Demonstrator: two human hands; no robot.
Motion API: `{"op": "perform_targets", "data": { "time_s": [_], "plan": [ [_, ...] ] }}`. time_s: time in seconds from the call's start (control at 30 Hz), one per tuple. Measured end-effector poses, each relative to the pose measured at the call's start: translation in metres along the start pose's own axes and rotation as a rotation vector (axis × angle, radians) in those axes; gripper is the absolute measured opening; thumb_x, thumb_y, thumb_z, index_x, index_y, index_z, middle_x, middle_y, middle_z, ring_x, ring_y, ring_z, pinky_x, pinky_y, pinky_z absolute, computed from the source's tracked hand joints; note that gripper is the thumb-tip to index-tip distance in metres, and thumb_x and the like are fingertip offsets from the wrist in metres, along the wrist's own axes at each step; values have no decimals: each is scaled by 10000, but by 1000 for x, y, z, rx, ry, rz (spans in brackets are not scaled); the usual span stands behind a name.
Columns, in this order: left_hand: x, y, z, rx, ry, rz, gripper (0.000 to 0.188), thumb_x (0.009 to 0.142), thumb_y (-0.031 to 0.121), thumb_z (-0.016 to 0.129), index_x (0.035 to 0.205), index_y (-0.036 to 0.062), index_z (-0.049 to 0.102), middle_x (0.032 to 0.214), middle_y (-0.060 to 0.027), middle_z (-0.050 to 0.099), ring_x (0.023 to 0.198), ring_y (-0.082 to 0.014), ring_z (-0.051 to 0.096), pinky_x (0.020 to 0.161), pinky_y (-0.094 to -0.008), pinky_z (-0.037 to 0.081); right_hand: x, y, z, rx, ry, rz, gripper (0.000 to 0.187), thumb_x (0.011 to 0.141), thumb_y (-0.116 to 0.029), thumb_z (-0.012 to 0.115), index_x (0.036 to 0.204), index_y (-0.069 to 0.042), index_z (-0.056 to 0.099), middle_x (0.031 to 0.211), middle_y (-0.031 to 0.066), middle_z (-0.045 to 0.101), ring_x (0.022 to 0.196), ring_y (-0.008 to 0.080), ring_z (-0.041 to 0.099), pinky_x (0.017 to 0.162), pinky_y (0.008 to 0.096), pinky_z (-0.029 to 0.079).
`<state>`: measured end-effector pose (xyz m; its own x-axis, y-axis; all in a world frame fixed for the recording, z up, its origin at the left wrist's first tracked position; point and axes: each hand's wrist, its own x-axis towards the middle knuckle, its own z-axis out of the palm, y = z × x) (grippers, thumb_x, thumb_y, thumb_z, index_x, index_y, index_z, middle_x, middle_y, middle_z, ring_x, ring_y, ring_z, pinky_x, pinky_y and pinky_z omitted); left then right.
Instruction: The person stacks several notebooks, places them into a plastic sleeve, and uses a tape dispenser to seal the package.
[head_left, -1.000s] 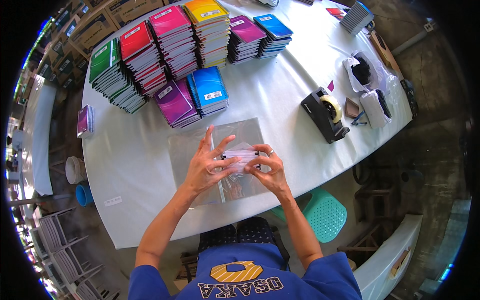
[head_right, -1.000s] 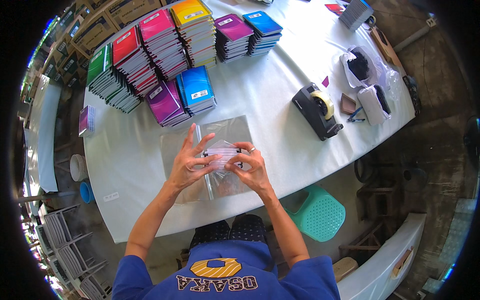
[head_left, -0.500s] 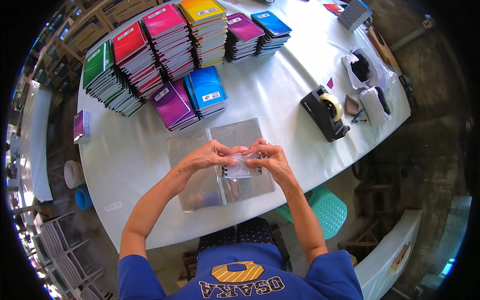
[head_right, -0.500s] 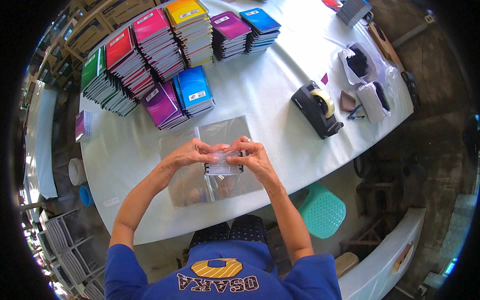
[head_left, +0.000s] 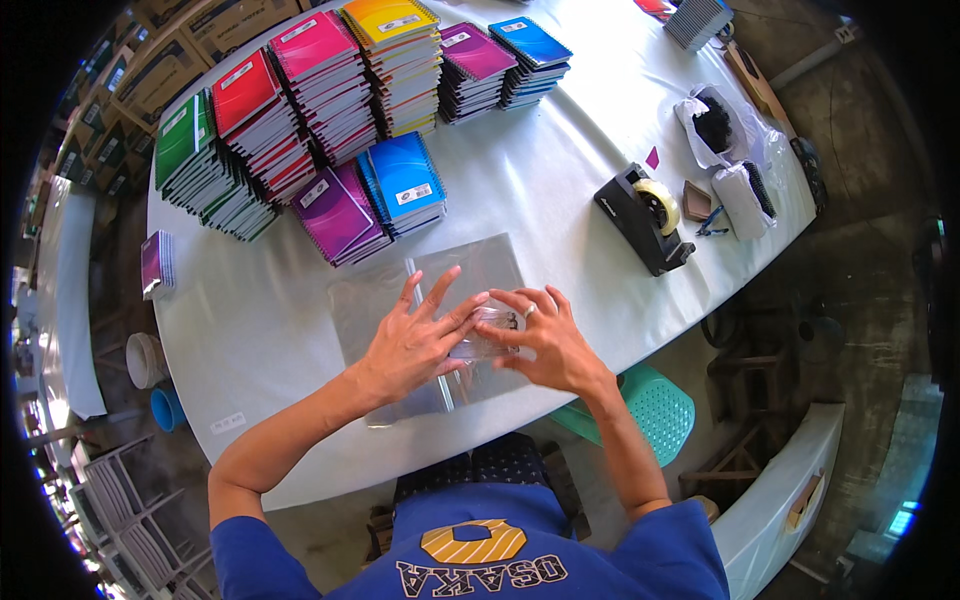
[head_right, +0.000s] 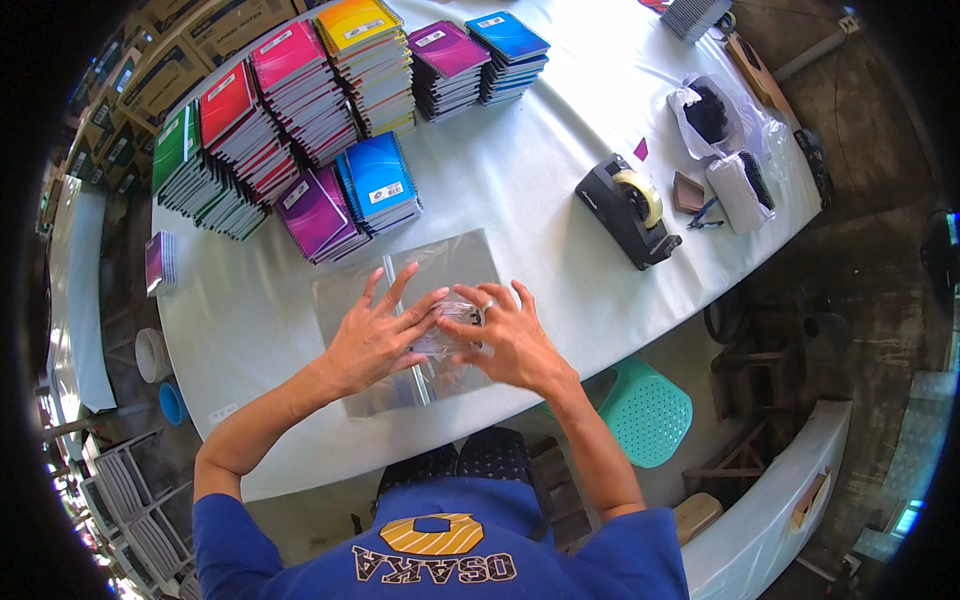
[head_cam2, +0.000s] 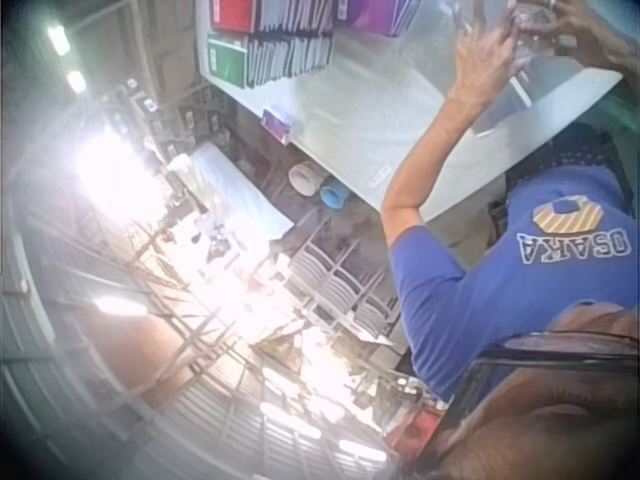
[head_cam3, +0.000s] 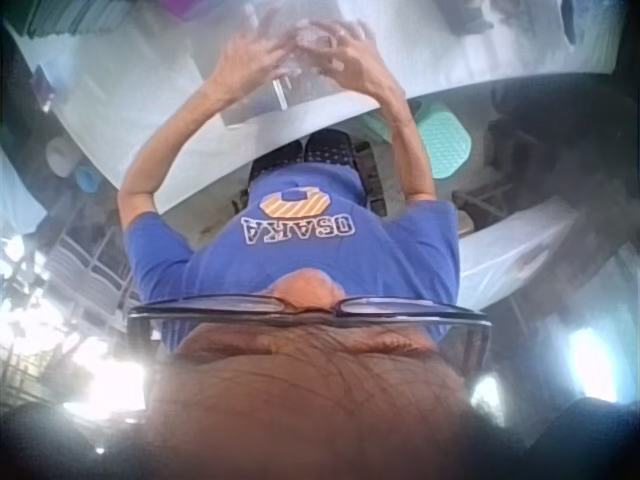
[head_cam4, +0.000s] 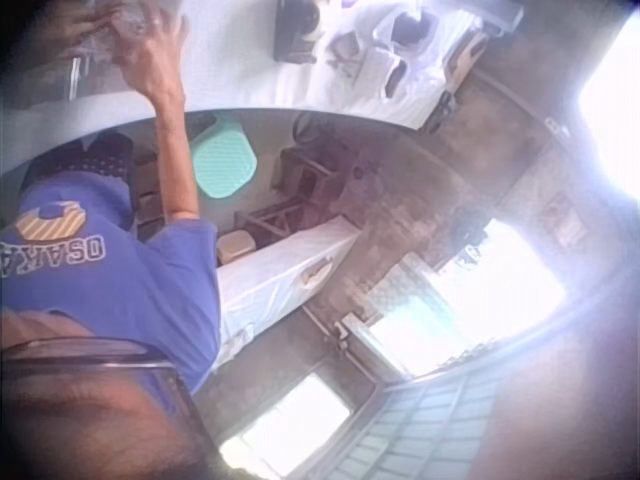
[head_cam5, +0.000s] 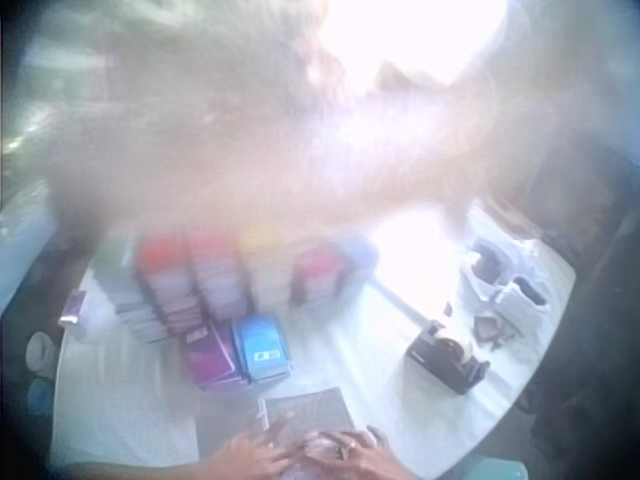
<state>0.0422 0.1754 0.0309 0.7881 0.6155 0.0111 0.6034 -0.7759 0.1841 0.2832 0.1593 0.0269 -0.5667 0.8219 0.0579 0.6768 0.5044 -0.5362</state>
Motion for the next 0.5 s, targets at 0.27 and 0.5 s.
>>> {"op": "perform_targets", "data": {
  "time_s": [0.27, 0.5],
  "plan": [
    [-9, 23, 12, 214, 76, -4, 599, 778, 293, 707, 1324, 98, 560, 1471, 40, 423, 1442, -283, 234, 1171, -554, 109, -47, 127, -60, -72, 328, -54, 331, 745, -158, 741, 1075, -167, 712, 1364, 106, 529, 1299, 303, 441, 1108, 522, 239],
    [-2, 31, 10, 211, 43, -44, 601, 732, 229, 743, 1298, 109, 579, 1458, 40, 441, 1436, -313, 241, 1174, -565, 85, -94, 317, -182, 406, 260, 688, 401, 682, -307, 806, 964, -30, 739, 1183, 103, 634, 1091, 273, 589, 942, 425, 461]
  ]
}}
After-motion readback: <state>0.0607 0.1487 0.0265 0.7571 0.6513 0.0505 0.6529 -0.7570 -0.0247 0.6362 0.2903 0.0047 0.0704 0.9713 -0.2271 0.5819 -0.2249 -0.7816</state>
